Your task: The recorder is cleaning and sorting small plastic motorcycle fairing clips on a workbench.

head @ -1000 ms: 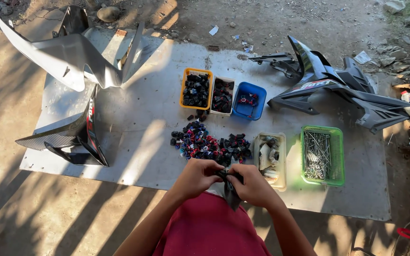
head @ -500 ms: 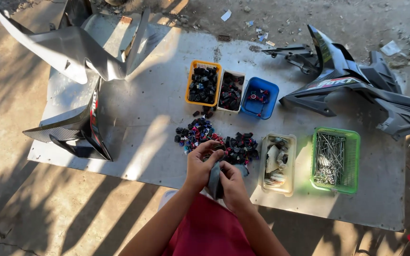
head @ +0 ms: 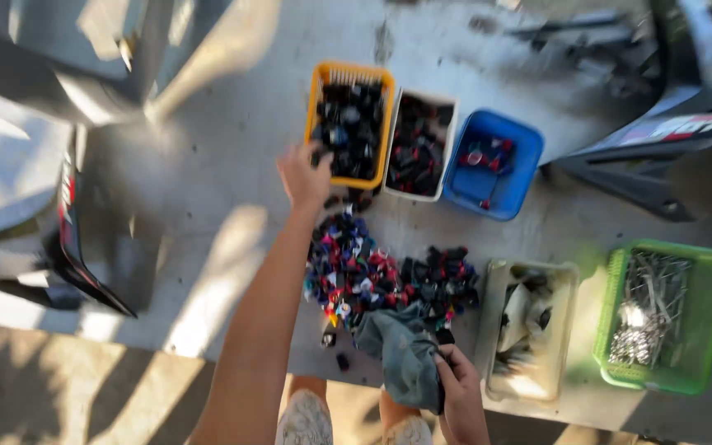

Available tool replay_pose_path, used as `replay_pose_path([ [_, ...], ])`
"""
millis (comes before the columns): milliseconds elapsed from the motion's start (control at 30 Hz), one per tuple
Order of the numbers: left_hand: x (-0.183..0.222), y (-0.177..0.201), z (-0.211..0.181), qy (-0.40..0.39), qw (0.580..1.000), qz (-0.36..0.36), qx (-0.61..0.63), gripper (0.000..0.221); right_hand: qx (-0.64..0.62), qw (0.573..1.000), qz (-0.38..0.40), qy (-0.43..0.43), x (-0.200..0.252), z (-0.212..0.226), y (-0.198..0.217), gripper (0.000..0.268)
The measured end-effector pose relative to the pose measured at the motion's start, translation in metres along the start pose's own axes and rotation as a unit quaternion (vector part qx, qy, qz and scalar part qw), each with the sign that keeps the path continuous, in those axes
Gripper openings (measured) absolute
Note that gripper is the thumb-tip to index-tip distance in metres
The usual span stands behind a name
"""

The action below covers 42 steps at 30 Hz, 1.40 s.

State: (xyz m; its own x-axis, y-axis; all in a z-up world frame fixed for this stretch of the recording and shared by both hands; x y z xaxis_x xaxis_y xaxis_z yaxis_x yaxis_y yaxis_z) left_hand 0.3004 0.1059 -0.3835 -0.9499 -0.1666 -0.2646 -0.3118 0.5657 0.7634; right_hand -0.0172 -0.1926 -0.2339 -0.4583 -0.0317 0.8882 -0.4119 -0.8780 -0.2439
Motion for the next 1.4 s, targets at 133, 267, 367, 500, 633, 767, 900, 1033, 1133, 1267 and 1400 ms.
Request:
replay_pose_path([
  [133, 0.013, 0.01, -0.006, 0.135, 0.99, 0.042, -0.028, 0.052, 0.034, 0.998, -0.029, -0.036, 0.009, -0.028, 0.015, 0.018],
  [267, 0.088, 0.053, 0.008, 0.046, 0.999, -0.012, -0.011, 0.026, 0.025, 0.999, -0.014, -0.041, 0.014, -0.027, 0.019, 0.017],
  [367, 0.139, 0.08, 0.035, -0.013, 0.998, 0.039, -0.053, 0.028, 0.032, 0.998, -0.01, -0.051, 0.011, -0.01, 0.011, 0.021],
  [500, 0.171, 0.087, 0.052, 0.064, 0.989, 0.133, 0.012, 0.047, 0.056, 0.998, 0.021, -0.034, 0.009, 0.001, 0.006, 0.019],
  [633, 0.17, 0.074, 0.043, 0.068, 0.987, 0.139, 0.038, 0.033, 0.087, 0.996, 0.015, -0.028, 0.01, 0.0, -0.006, 0.017],
  [767, 0.153, 0.091, -0.006, 0.051, 0.994, 0.06, 0.078, 0.035, 0.159, 0.986, 0.011, 0.045, 0.028, 0.003, -0.027, 0.019],
  [900, 0.149, 0.154, -0.116, -0.014, 0.961, 0.074, 0.266, 0.047, 0.216, 0.966, -0.007, 0.143, 0.06, 0.023, -0.057, 0.027],
  [1033, 0.165, 0.234, -0.216, -0.037, 0.908, 0.167, 0.382, 0.044, 0.266, 0.935, -0.022, 0.232, 0.103, 0.058, -0.099, 0.024],
  [1133, 0.172, 0.276, -0.258, 0.036, 0.842, 0.2, 0.5, 0.051, 0.377, 0.836, -0.143, 0.372, 0.127, 0.074, -0.115, 0.018],
  [1267, 0.166, 0.304, -0.268, 0.007, 0.895, 0.177, 0.41, 0.052, 0.391, 0.828, -0.064, 0.398, 0.161, 0.083, -0.128, 0.014],
  [1400, 0.157, 0.325, -0.287, -0.047, 0.896, 0.184, 0.401, 0.048, 0.399, 0.803, -0.117, 0.427, 0.154, 0.095, -0.118, 0.018],
])
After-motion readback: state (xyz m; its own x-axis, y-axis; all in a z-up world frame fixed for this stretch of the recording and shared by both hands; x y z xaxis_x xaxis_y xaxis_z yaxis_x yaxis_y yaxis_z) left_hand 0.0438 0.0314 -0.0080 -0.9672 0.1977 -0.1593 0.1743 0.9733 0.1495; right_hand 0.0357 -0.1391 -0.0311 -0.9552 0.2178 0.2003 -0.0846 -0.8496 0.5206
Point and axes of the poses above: each hand's wrist, its own x-axis away from the middle knuckle, its own y-axis out of the back of the hand, z = x × y, the point moved 2 cm from there along -x, towards the middle knuckle, and after that the axes turned 13 degrees about -y, right-handed, at the moved point
